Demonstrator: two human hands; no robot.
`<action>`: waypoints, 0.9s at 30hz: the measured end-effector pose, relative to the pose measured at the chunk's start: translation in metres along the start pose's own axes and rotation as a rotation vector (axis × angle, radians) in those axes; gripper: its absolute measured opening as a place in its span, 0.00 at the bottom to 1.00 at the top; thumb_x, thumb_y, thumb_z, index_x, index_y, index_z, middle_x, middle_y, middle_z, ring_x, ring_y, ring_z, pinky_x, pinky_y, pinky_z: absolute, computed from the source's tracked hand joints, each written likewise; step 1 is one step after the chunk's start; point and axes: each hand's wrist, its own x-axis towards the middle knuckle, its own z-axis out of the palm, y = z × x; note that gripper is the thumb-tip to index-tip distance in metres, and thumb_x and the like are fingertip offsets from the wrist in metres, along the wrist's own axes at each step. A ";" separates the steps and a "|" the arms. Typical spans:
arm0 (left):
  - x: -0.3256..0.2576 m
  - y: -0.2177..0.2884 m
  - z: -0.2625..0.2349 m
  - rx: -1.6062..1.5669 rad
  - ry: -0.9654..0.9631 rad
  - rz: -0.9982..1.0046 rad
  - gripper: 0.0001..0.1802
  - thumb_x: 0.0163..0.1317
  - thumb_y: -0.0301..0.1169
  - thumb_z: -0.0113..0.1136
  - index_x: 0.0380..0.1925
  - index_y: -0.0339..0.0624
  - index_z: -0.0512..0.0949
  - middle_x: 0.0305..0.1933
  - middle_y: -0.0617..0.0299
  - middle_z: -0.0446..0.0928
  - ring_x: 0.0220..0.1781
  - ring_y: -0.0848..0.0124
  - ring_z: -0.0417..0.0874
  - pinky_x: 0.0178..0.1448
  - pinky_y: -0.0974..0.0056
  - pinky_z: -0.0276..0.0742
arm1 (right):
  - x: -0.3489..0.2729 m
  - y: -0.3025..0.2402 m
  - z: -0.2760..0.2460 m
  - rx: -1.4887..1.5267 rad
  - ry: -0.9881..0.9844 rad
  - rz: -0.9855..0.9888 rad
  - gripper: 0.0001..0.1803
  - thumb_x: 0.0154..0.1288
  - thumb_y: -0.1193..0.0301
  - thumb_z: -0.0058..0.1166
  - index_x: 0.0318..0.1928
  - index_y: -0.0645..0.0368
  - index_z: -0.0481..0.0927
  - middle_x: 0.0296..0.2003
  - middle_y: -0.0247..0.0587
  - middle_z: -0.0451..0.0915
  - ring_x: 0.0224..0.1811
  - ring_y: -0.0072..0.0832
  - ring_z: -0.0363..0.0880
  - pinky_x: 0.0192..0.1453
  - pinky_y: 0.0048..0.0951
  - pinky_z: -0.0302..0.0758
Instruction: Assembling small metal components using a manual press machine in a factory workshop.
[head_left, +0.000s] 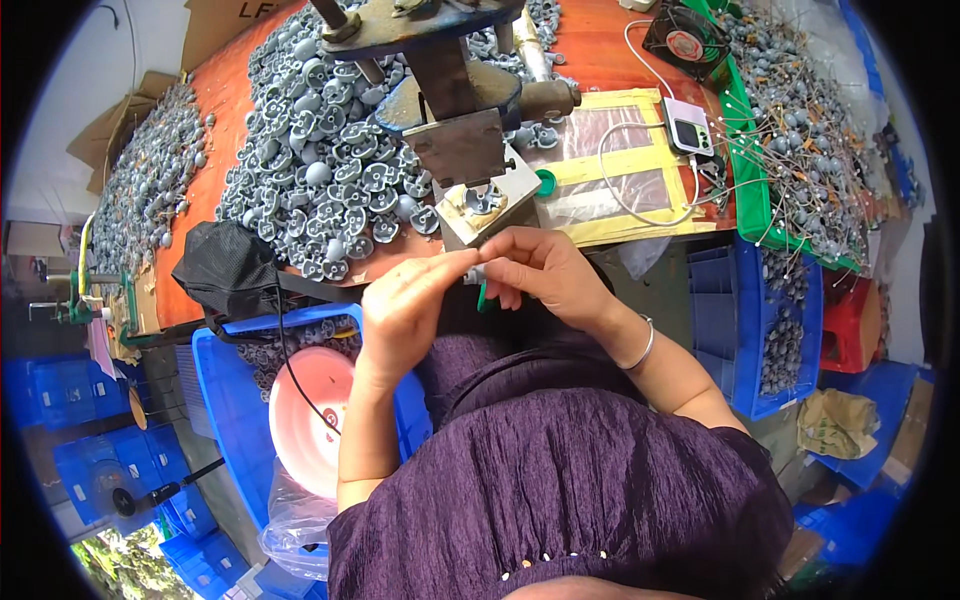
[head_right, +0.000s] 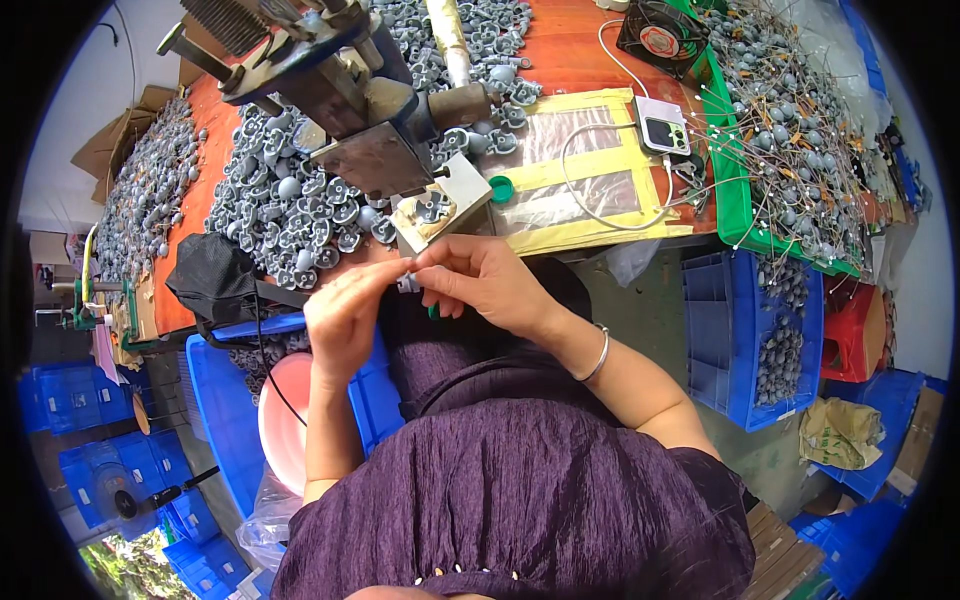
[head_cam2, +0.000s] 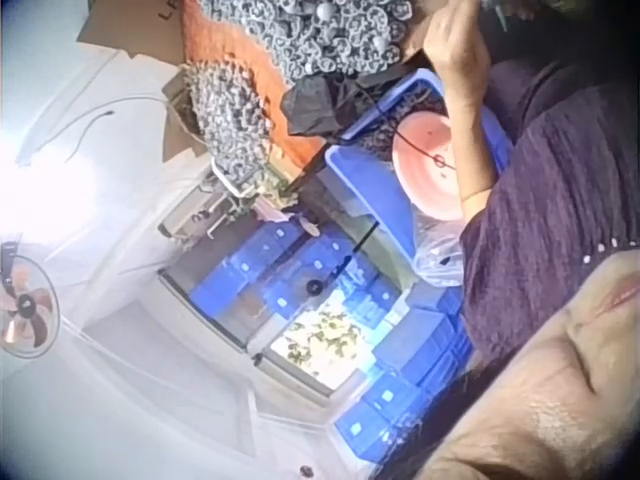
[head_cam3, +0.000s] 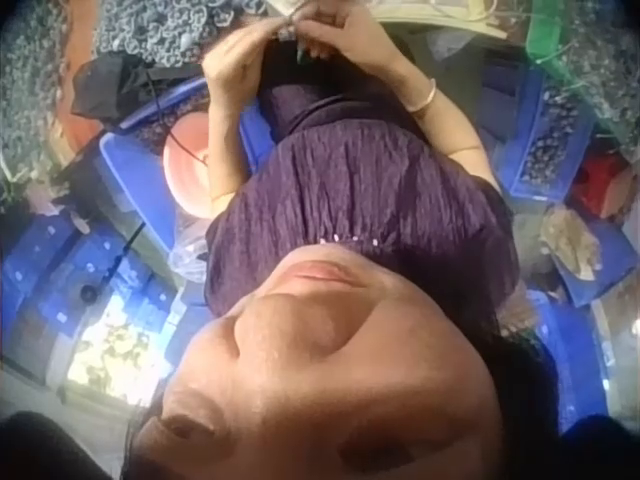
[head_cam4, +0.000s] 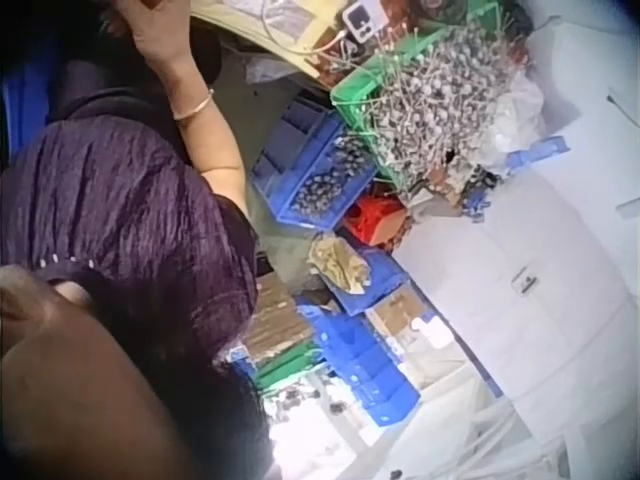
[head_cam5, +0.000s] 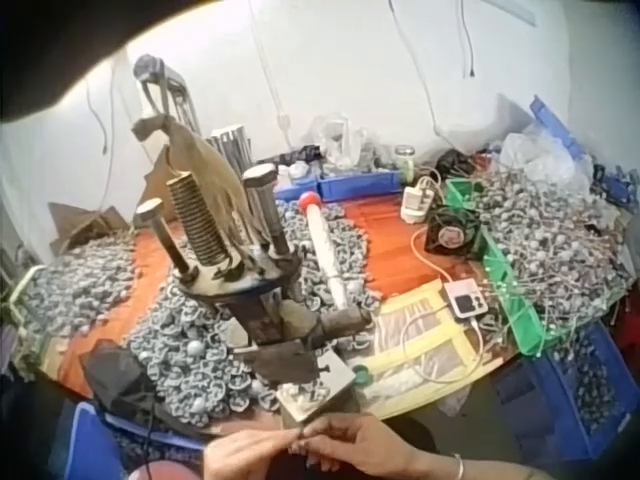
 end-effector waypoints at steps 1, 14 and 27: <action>-0.002 0.001 0.000 0.060 0.034 0.014 0.12 0.55 0.14 0.53 0.39 0.32 0.80 0.38 0.51 0.82 0.40 0.62 0.85 0.46 0.66 0.78 | 0.000 0.003 0.001 0.023 0.050 -0.034 0.08 0.66 0.71 0.53 0.42 0.62 0.77 0.27 0.33 0.78 0.26 0.16 0.75 0.31 0.16 0.71; -0.008 0.021 0.027 0.276 0.027 -0.238 0.17 0.53 0.27 0.65 0.45 0.42 0.79 0.44 0.58 0.78 0.49 0.63 0.78 0.55 0.59 0.71 | 0.012 0.005 -0.007 -0.177 0.050 -0.202 0.06 0.66 0.75 0.52 0.42 0.59 0.72 0.34 0.28 0.73 0.33 0.12 0.71 0.36 0.16 0.70; 0.026 -0.023 0.055 0.034 0.243 -0.442 0.09 0.53 0.26 0.65 0.36 0.40 0.80 0.30 0.59 0.75 0.25 0.68 0.73 0.31 0.65 0.69 | 0.036 0.019 -0.006 -1.181 0.557 -0.572 0.20 0.55 0.73 0.58 0.50 0.58 0.74 0.18 0.33 0.76 0.22 0.33 0.76 0.32 0.35 0.66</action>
